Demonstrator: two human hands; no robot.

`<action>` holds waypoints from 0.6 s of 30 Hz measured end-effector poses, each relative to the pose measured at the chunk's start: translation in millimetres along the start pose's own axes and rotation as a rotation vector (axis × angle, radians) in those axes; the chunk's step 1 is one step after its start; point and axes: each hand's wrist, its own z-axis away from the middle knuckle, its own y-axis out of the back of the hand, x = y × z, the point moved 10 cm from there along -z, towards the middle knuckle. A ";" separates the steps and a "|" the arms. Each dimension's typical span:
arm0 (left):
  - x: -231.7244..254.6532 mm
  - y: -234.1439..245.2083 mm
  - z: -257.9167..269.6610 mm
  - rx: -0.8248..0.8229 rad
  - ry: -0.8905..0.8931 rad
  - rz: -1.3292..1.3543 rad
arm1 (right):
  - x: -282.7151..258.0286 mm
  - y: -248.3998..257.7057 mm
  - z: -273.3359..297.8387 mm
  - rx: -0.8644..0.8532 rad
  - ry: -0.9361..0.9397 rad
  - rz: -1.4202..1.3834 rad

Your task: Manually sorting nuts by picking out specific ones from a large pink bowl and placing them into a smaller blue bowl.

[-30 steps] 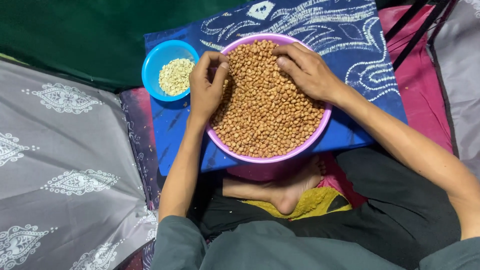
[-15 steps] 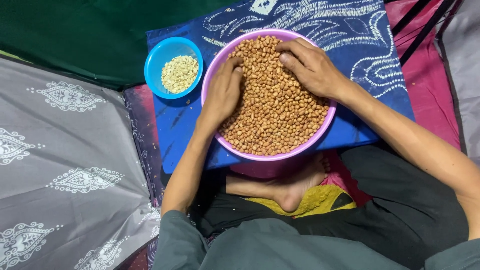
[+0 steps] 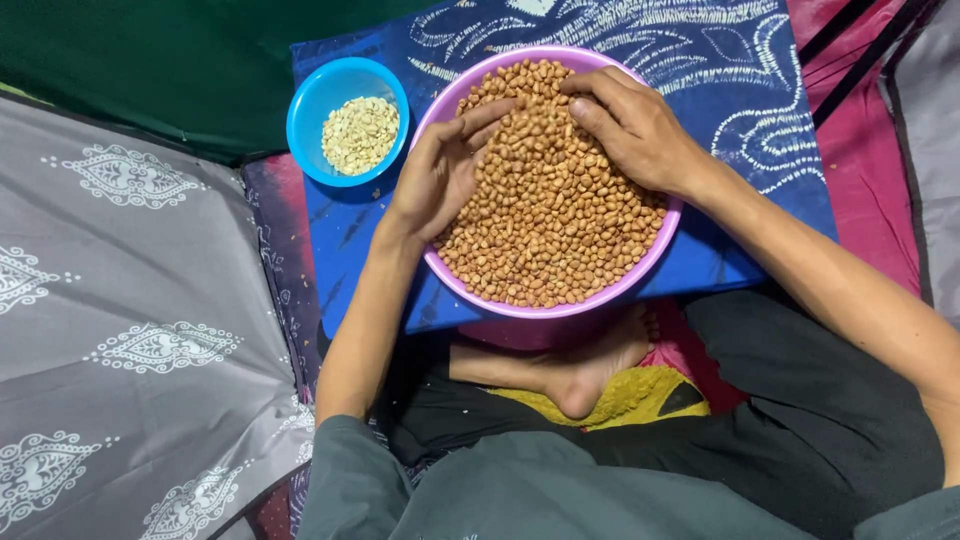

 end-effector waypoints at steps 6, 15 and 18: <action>4.1 -40.5 7.2 -0.220 0.005 0.007 | -2.1 2.2 0.6 0.021 0.025 -0.004; 4.4 -29.0 7.0 -0.234 -0.009 0.028 | -7.5 3.5 1.9 0.026 0.068 0.006; 22.1 -29.9 8.4 -0.176 -0.171 -0.120 | -4.0 2.2 2.0 0.020 0.064 0.009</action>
